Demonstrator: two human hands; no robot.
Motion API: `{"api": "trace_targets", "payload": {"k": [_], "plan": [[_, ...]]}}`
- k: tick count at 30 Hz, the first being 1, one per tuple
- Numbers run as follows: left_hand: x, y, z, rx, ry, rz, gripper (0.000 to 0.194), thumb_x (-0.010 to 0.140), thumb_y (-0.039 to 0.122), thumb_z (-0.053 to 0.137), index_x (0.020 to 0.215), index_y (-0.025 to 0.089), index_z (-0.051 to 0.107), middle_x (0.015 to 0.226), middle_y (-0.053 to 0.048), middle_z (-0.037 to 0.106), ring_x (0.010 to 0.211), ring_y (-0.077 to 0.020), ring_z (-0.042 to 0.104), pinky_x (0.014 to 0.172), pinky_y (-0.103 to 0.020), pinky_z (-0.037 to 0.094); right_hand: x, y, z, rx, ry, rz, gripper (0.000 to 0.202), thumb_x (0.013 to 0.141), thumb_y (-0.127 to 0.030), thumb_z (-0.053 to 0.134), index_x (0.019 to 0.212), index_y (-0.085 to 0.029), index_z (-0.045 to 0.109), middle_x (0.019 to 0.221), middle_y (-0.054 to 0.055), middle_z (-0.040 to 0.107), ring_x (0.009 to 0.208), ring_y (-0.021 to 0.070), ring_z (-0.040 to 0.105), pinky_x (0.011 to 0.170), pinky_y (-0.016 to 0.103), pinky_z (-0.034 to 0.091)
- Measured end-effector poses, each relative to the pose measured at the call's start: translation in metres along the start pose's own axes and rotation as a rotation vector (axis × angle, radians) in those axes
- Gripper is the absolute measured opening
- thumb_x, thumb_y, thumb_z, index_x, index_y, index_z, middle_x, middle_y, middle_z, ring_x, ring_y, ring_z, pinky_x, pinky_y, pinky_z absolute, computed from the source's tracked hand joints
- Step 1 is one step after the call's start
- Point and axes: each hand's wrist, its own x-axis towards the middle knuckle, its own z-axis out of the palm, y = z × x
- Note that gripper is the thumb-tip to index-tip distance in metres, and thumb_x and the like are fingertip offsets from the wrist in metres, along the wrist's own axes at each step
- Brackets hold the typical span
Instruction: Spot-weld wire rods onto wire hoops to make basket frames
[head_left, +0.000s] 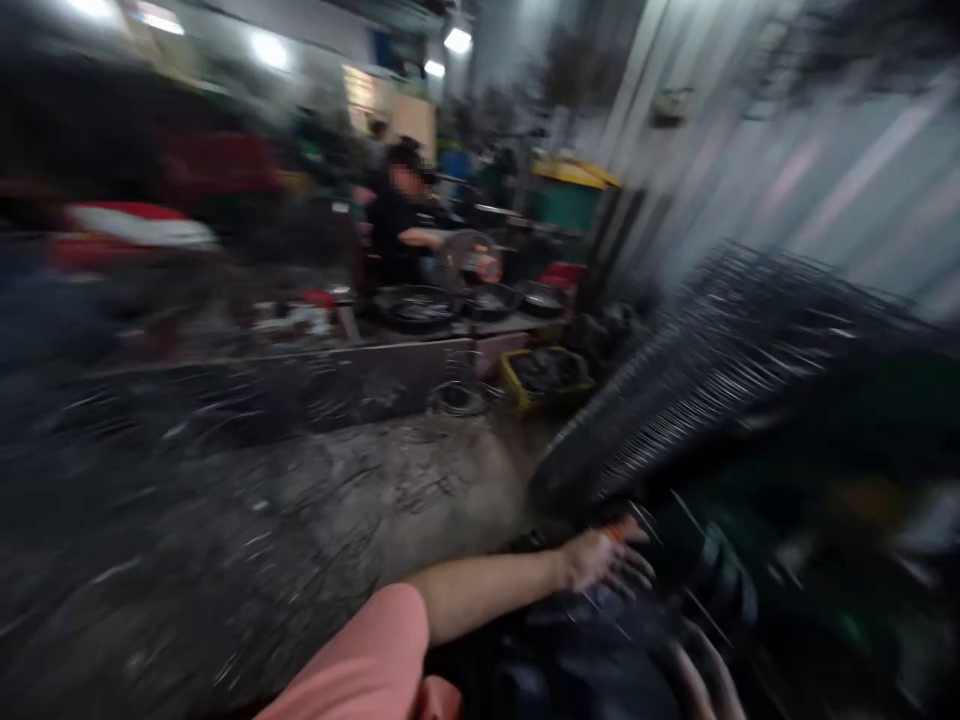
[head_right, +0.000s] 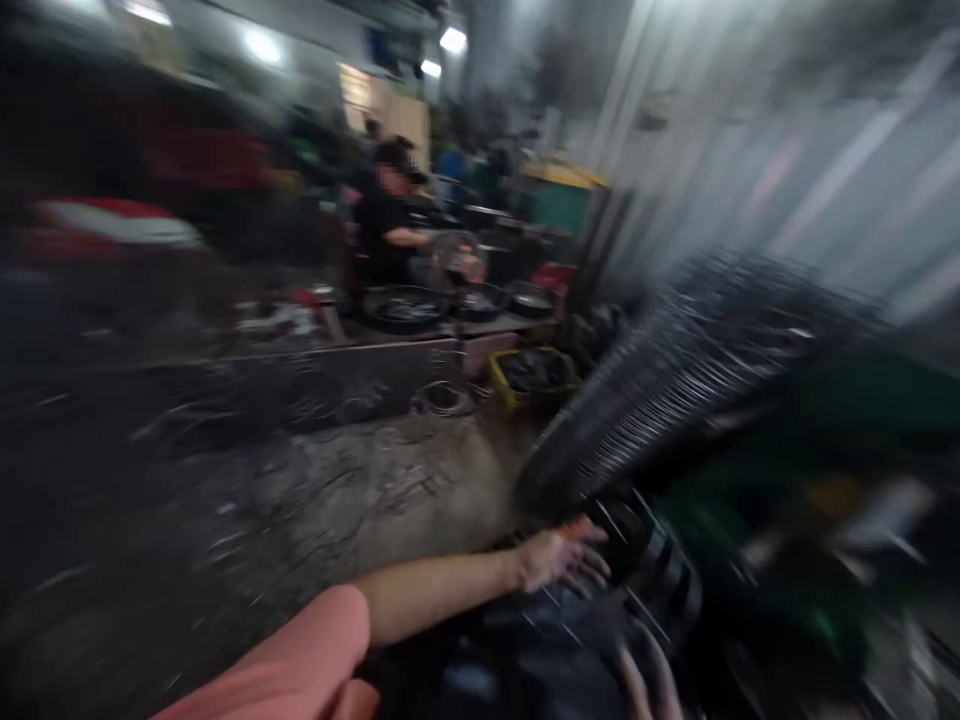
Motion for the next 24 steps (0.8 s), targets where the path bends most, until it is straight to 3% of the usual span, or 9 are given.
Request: {"api": "trace_targets", "payload": {"k": [3, 6, 11, 15, 19, 22, 24], "plan": [[0.004, 0.013, 0.019, -0.052, -0.028, -0.086, 0.063, 0.079, 0.061, 0.039, 0.119, 0.012, 0.044, 0.082, -0.011, 0.064, 0.067, -0.0189, 0.063, 0.057, -0.030, 0.047, -0.033, 0.007, -0.003, 0.156, 0.105, 0.133, 0.049, 0.071, -0.054, 0.061, 0.109, -0.023, 0.060, 0.110, 0.006, 0.061, 0.111, 0.0274, 0.051, 0.096, 0.039, 0.041], [0.010, 0.015, 0.034, -0.026, -0.057, -0.099, 0.061, 0.083, 0.057, 0.035, 0.124, 0.012, 0.039, 0.086, -0.012, 0.064, 0.069, -0.0184, 0.063, 0.061, -0.031, 0.047, -0.040, 0.008, 0.000, 0.359, 0.127, 0.166, 0.051, 0.067, -0.050, 0.066, 0.109, -0.022, 0.060, 0.114, 0.007, 0.061, 0.110, 0.0273, 0.052, 0.099, 0.042, 0.037], [0.009, 0.001, 0.037, 0.190, -0.004, -0.021, 0.059, 0.082, 0.055, 0.041, 0.123, 0.013, 0.044, 0.092, -0.011, 0.063, 0.077, -0.0184, 0.062, 0.068, -0.031, 0.047, -0.050, 0.022, 0.001, 0.590, 0.205, 0.219, 0.046, 0.065, -0.045, 0.071, 0.104, -0.021, 0.061, 0.111, 0.008, 0.062, 0.107, 0.0255, 0.055, 0.098, 0.041, 0.037], [0.010, 0.001, 0.013, 0.375, 0.173, 0.163, 0.059, 0.076, 0.056, 0.050, 0.117, 0.014, 0.050, 0.092, -0.009, 0.063, 0.078, -0.0172, 0.061, 0.068, -0.029, 0.046, -0.059, 0.043, -0.008, 0.920, 0.319, 0.328, 0.042, 0.067, -0.040, 0.072, 0.102, -0.021, 0.061, 0.103, 0.007, 0.065, 0.095, 0.0230, 0.062, 0.089, 0.039, 0.045], [0.006, 0.006, -0.030, 0.459, 0.447, 0.280, 0.058, 0.073, 0.057, 0.052, 0.114, 0.016, 0.052, 0.090, -0.006, 0.062, 0.076, -0.0148, 0.060, 0.070, -0.029, 0.046, -0.066, 0.071, -0.019, 1.202, 0.495, 0.424, 0.037, 0.065, -0.032, 0.075, 0.097, -0.019, 0.062, 0.094, 0.007, 0.067, 0.091, 0.0225, 0.063, 0.083, 0.038, 0.050], [-0.002, -0.005, -0.057, 0.585, 0.552, 0.175, 0.060, 0.070, 0.058, 0.054, 0.113, 0.016, 0.053, 0.087, -0.005, 0.062, 0.076, -0.0153, 0.060, 0.070, -0.030, 0.047, -0.069, 0.085, -0.020, 1.342, 0.586, 0.496, 0.026, 0.066, -0.025, 0.073, 0.089, -0.017, 0.063, 0.091, 0.008, 0.068, 0.092, 0.0216, 0.063, 0.082, 0.036, 0.052], [-0.007, -0.020, -0.062, 0.728, 0.448, 0.037, 0.059, 0.066, 0.054, 0.062, 0.110, 0.016, 0.055, 0.090, -0.007, 0.063, 0.081, -0.0177, 0.060, 0.075, -0.032, 0.046, -0.065, 0.086, -0.016, 1.425, 0.634, 0.545, 0.016, 0.070, -0.018, 0.068, 0.086, -0.015, 0.063, 0.090, 0.008, 0.068, 0.091, 0.0196, 0.063, 0.082, 0.034, 0.052]]}}
